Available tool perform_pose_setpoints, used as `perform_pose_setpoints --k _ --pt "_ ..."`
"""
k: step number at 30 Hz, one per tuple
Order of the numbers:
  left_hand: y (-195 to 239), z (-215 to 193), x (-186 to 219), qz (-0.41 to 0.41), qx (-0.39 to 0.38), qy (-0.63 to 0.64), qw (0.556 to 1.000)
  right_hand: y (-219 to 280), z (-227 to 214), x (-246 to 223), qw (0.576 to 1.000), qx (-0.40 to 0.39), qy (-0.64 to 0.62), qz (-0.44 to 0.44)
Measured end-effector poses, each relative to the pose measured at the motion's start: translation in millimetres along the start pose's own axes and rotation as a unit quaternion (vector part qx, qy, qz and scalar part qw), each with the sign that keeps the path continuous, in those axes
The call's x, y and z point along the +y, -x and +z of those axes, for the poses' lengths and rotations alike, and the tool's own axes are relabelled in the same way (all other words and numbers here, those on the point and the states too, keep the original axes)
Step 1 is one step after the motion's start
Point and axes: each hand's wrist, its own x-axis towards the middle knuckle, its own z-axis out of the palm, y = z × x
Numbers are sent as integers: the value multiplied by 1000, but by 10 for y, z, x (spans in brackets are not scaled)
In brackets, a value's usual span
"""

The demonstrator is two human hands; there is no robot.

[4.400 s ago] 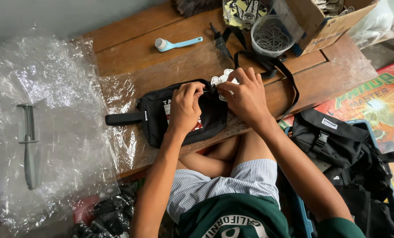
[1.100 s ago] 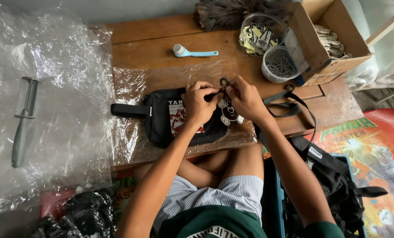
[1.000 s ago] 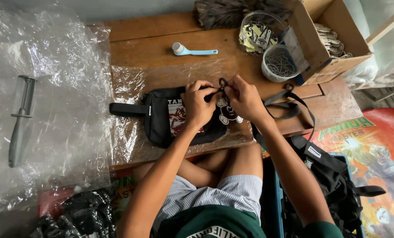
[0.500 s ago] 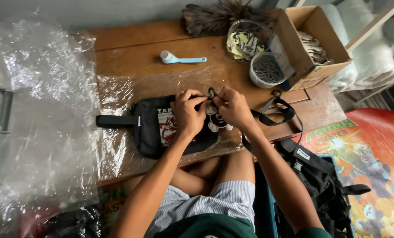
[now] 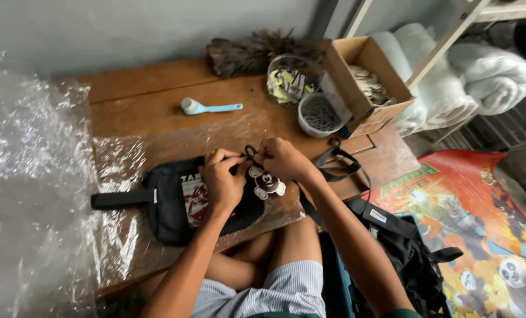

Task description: The person cleans a black bag with a brush, then attaches a cartoon character keychain to the bag's zipper pull. They use a small brush to clean the bag's surface and then fasten the keychain to the zipper.

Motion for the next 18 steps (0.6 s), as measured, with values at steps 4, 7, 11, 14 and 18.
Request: perform_pose_setpoints --k 4,7,11,14,18 --pt "-11 -44 37 2 -2 19 1000 -37 -37 42 1000 -20 20 0" --pt "-2 -58 66 -10 -12 21 1000 -80 -10 79 999 -27 22 7" --pt "14 -49 70 1 -12 3 1000 -103 2 72 999 -38 20 15" --pt "1 -28 51 2 -10 1 1000 -140 32 84 999 -41 7 21" --pt "23 -11 48 -12 -14 -7 1000 -189 46 97 998 -56 14 23"
